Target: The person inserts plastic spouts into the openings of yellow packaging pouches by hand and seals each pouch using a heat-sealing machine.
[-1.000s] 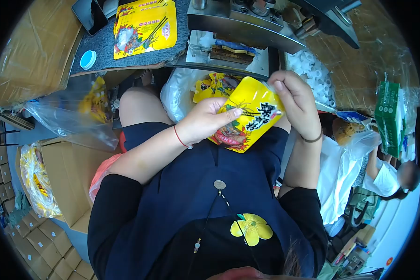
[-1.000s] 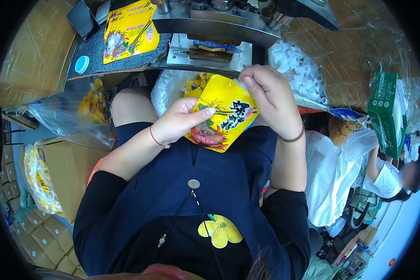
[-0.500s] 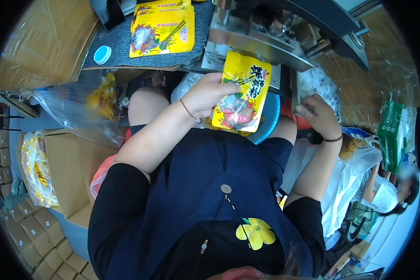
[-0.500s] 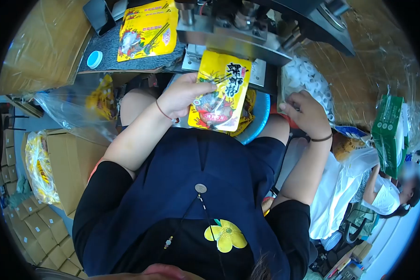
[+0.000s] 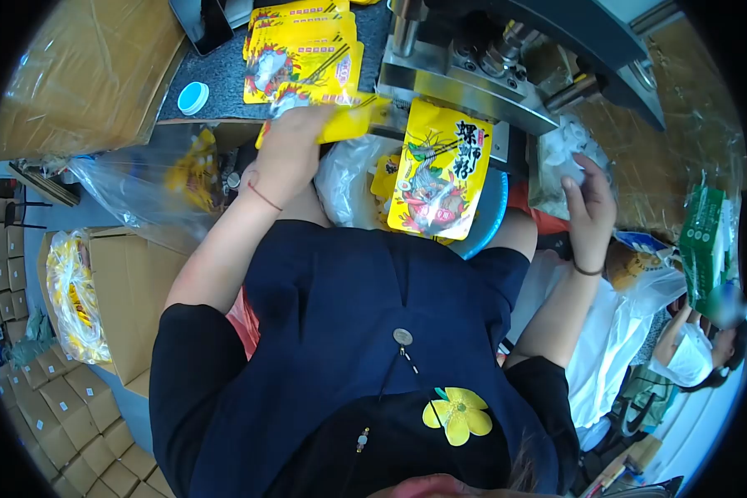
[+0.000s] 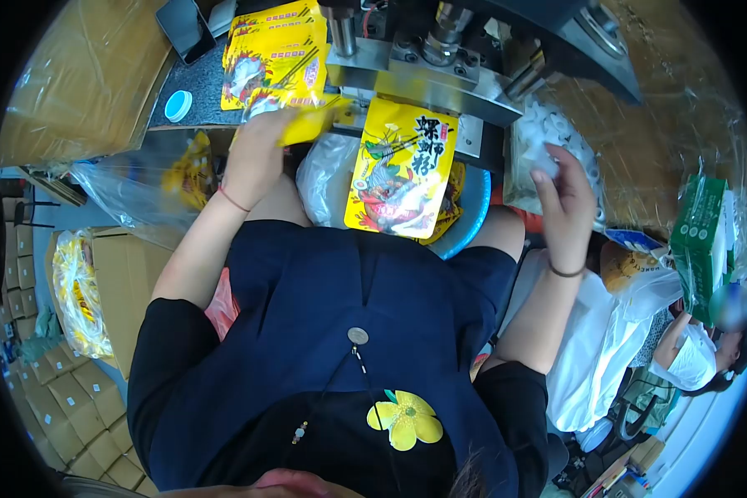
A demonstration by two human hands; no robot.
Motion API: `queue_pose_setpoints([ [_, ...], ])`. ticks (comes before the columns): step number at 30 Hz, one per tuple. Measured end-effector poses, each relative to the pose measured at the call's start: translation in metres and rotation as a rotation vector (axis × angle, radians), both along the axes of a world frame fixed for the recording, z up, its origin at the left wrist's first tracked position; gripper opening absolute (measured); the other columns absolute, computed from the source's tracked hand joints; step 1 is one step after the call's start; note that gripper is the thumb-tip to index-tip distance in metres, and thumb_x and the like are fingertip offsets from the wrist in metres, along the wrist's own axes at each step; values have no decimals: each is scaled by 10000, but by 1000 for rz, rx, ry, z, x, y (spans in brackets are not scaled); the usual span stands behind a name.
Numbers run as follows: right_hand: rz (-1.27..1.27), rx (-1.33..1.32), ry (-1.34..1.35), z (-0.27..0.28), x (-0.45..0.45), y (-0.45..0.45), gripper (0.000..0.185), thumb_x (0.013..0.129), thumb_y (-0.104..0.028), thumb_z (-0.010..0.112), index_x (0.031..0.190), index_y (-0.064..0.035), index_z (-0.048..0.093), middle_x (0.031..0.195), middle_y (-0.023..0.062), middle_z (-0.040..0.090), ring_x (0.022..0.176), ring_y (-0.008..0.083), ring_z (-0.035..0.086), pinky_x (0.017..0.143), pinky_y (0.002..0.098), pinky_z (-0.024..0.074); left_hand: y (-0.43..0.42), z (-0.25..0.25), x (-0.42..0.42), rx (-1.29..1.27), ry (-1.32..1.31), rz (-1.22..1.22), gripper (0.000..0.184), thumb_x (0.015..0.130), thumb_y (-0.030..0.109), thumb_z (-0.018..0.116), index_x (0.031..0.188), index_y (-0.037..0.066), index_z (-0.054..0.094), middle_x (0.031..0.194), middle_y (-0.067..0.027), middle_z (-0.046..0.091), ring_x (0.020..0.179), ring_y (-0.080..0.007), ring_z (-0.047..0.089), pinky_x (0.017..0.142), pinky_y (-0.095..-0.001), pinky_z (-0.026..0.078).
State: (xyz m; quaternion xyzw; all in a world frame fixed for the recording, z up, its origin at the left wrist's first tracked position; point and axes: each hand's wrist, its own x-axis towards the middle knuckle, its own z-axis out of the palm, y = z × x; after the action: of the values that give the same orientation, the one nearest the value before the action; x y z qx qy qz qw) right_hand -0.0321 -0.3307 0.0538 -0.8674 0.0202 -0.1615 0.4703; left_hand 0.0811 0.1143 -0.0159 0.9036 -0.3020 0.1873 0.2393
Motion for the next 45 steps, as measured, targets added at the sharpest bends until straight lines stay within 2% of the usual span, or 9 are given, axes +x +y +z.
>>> queue_pose_setpoints([
  [7, 347, -156, -178, 14, 16, 102, 119, 973, -89, 632, 1048, -10, 679, 875, 105, 637, 793, 221, 622, 714, 338, 496, -38, 14, -41, -579, 702, -225, 182, 941, 122, 742, 1016, -41, 716, 917, -27, 704, 816, -65, 633, 734, -242, 520],
  [17, 455, -266, -116, 36, 27, 97, 126, 989, -122, 602, 985, -9, 656, 924, 131, 666, 903, 326, 638, 810, 398, 506, -111, 17, -85, -862, 1373, -561, 322, 1035, 239, 626, 1214, -26, 669, 1119, -63, 740, 999, -100, 673, 912, -281, 533],
  [20, 539, -185, -52, 35, 25, 89, 108, 958, -102, 611, 1016, -25, 661, 958, 153, 672, 900, 371, 641, 794, 439, 514, -122, 12, -93, -898, 1599, -569, 300, 988, 124, 657, 1251, -20, 654, 1162, -80, 729, 1033, -122, 675, 958, -302, 526],
  [22, 254, -566, -115, 29, 28, 64, 154, 959, -111, 614, 1093, -50, 662, 1001, 171, 661, 939, 382, 648, 804, 442, 518, -125, 9, -88, -912, 1710, -560, 343, 918, 18, 677, 1257, -20, 646, 1194, -97, 719, 1052, -143, 680, 974, -311, 526],
  [30, 54, -900, 154, -15, 39, -14, 204, 877, -93, 629, 1079, -121, 623, 966, 200, 622, 877, 432, 625, 734, 518, 517, -117, 16, -18, -1096, 1702, -436, 397, 917, -6, 671, 1302, -48, 585, 1234, -163, 692, 1040, -217, 712, 946, -348, 565],
  [35, -9, -731, 61, -18, 35, -11, 173, 924, -80, 625, 1094, -46, 628, 1026, 226, 656, 934, 437, 635, 777, 473, 505, -81, 26, 4, -854, 754, 30, 419, 946, 239, 743, 1192, 6, 496, 1072, -103, 622, 1033, -200, 646, 901, -361, 538],
  [37, 2, -647, -70, -23, 31, -15, 185, 962, -101, 603, 1132, -34, 632, 1039, 230, 678, 949, 427, 657, 792, 458, 513, -36, 19, 43, -263, -287, 184, 604, 929, 260, 736, 1377, -19, 442, 1262, -238, 576, 1101, -381, 617, 980, -431, 491],
  [42, -181, -525, -105, -6, 12, 5, 207, 1001, -204, 599, 1114, -37, 648, 1016, 213, 692, 891, 401, 669, 770, 443, 525, -2, 3, 8, 295, -128, -26, 427, 962, 182, 640, 1333, -18, 571, 1343, -208, 611, 1204, -396, 601, 1026, -450, 477],
  [45, -121, -429, -160, 4, 10, 43, 179, 984, -176, 626, 1081, -33, 675, 982, 195, 691, 881, 364, 677, 770, 408, 530, -1, 6, -10, -414, 409, -9, 316, 976, 136, 636, 1255, -12, 633, 1143, -172, 699, 1051, -255, 685, 904, -356, 526],
])
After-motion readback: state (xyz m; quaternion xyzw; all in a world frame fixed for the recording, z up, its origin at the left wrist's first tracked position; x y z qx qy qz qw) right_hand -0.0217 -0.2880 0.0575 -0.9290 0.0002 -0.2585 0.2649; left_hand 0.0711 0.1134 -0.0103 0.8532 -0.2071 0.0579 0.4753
